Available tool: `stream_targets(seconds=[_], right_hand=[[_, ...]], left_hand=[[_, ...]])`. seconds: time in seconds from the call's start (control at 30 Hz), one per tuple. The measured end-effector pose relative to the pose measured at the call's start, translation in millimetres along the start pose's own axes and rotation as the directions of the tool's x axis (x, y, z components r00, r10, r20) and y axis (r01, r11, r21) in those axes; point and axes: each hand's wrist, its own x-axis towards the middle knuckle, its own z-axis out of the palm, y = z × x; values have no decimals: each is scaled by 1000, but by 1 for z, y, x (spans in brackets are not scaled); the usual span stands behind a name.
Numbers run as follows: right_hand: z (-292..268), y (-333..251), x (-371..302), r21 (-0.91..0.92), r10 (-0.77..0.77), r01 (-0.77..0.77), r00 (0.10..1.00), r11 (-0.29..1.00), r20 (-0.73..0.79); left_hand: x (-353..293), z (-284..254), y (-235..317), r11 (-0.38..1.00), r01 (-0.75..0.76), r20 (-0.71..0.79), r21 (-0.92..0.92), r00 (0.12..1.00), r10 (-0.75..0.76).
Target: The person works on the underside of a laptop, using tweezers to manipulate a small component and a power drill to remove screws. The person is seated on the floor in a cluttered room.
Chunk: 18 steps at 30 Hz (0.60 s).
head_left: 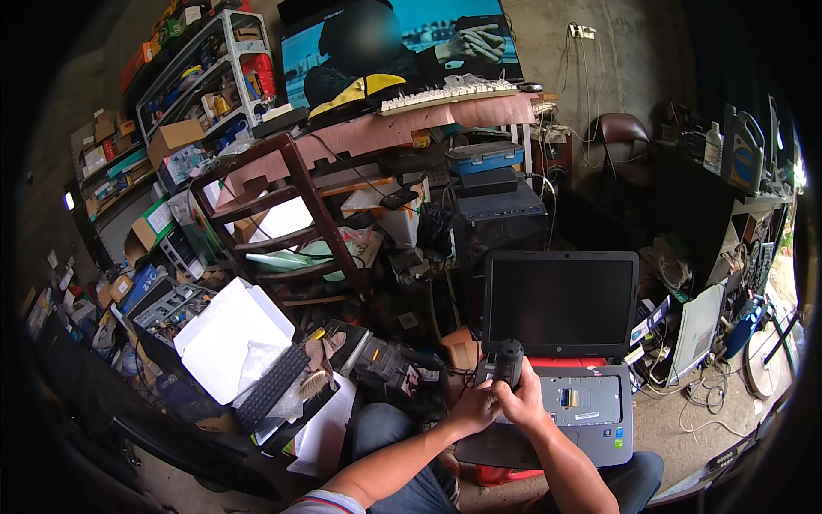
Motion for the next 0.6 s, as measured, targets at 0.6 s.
stream_targets(seconds=[0.6], right_hand=[[0,2,-2,39,85,-84,996,996,0]], left_hand=[[-1,0,1,1000,-9,-3,-6,1000,9]])
